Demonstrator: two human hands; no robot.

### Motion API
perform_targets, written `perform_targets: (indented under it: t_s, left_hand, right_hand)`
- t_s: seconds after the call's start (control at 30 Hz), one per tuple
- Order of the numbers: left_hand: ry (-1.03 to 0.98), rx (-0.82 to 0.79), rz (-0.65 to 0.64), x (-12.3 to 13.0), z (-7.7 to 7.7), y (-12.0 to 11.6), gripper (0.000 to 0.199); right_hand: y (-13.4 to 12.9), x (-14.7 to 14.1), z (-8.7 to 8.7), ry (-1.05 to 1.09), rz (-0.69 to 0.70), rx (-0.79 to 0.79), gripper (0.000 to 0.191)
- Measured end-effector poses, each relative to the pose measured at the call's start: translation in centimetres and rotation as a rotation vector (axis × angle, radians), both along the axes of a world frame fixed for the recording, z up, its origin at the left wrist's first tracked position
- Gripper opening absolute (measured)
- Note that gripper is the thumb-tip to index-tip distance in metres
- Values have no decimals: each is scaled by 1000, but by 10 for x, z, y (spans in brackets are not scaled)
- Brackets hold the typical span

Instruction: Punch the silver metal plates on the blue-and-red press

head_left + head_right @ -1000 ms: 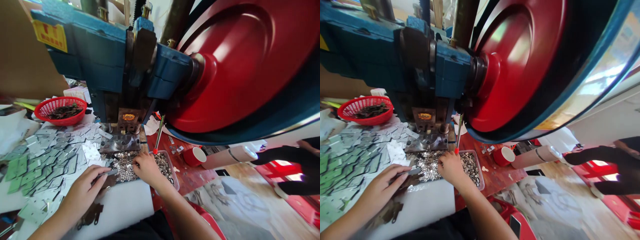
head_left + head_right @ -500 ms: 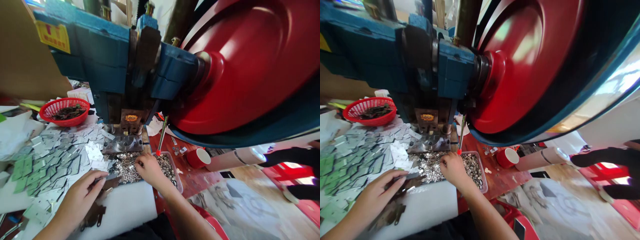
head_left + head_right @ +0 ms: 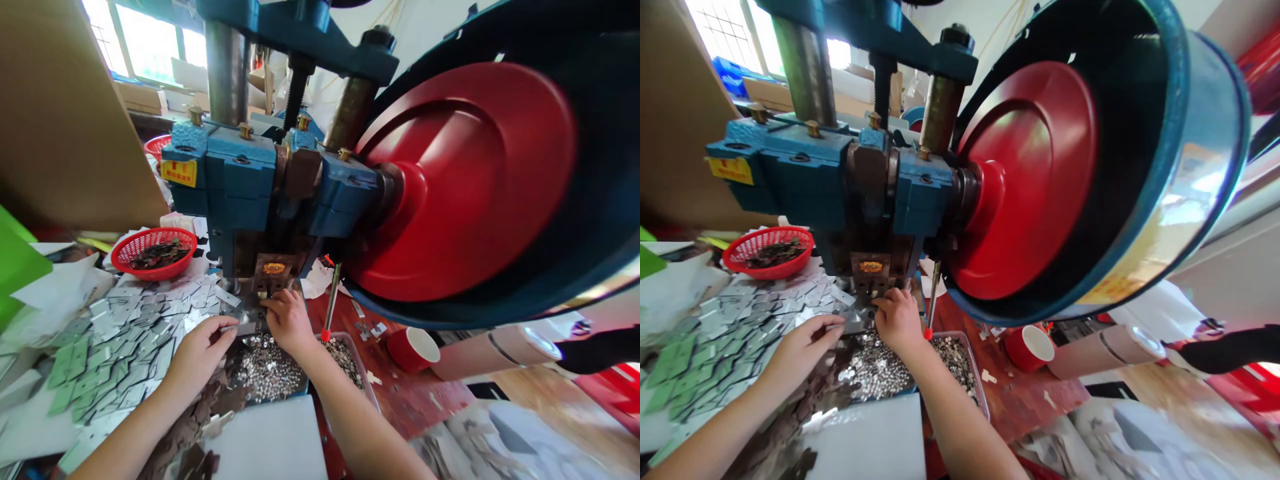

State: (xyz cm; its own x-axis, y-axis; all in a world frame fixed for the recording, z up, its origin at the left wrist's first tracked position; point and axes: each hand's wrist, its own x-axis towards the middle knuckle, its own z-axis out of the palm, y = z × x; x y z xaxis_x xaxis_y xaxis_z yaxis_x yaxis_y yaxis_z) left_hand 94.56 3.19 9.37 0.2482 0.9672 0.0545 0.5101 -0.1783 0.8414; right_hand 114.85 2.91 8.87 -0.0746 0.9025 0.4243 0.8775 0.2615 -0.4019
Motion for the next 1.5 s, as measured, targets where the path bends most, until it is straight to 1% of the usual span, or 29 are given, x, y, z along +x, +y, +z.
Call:
perform_targets:
  t_s: [0.1, 0.17, 0.23, 0.3, 0.37, 0.43, 0.53, 0.6, 0.73, 0.83, 0.9, 0.97, 1.07, 1.1, 1.17, 1.23, 1.3, 1.4, 1.5]
  left_hand:
    - [-18, 2, -2, 13, -1, 10, 28]
    - [-4, 24, -2, 22, -2, 16, 27]
    - [12, 57, 2, 31, -4, 23, 28]
    - [20, 97, 9, 39, -6, 32, 28]
    - [27, 136, 18, 45, -10, 41, 29]
    - [33, 161, 13, 51, -14, 49, 29]
    - [33, 139, -32, 57, -19, 57, 30]
    - [30, 105, -71, 59, -20, 59, 31]
    - [26, 74, -113, 60, -21, 59, 36]
    - [35, 81, -123, 62, -21, 59, 36]
    - [44, 98, -129, 60, -17, 59, 35]
    - [53, 127, -118, 50, -11, 55, 37]
    - [91, 165, -103, 20, 1, 37, 37]
    - [128, 164, -136, 9, 4, 28, 32]
    - [290, 149, -319, -12, 7, 8, 26]
    - [390, 136, -482, -26, 3, -13, 24]
    - [451, 144, -548, -31, -5, -30, 22]
    - [509, 154, -539, -31, -18, -40, 19]
    - [516, 123, -519, -30, -24, -38, 19]
  right_hand:
    - [-2, 4, -3, 99, 39, -1, 31]
    - [-1, 5, -4, 211, 26, 16, 29]
    - [1, 4, -6, 342, 5, 29, 25]
    - [4, 3, -8, 421, -13, 30, 17]
    - [7, 1, -12, 447, -50, 22, 9]
    - [11, 0, -16, 476, -97, 18, 6]
    - [16, -1, -20, 529, -132, 3, 14]
    - [18, -2, -21, 556, -139, -33, 18]
    - [21, -4, -21, 575, -117, -91, 19]
    - [21, -5, -21, 572, -130, -92, 18]
    - [17, -5, -20, 579, -153, -70, 17]
    - [6, -1, -18, 586, -171, -37, 18]
    - [-22, 8, -12, 589, -177, -42, 18]
    - [-32, 12, -10, 587, -175, -71, 17]
    - [-53, 18, -7, 575, -160, -140, 16]
    - [-69, 22, -8, 557, -138, -200, 16]
    - [-80, 24, -10, 534, -122, -238, 17]
    - [-86, 25, -14, 487, -135, -257, 17]
    - [-85, 28, -17, 397, -161, -242, 17]
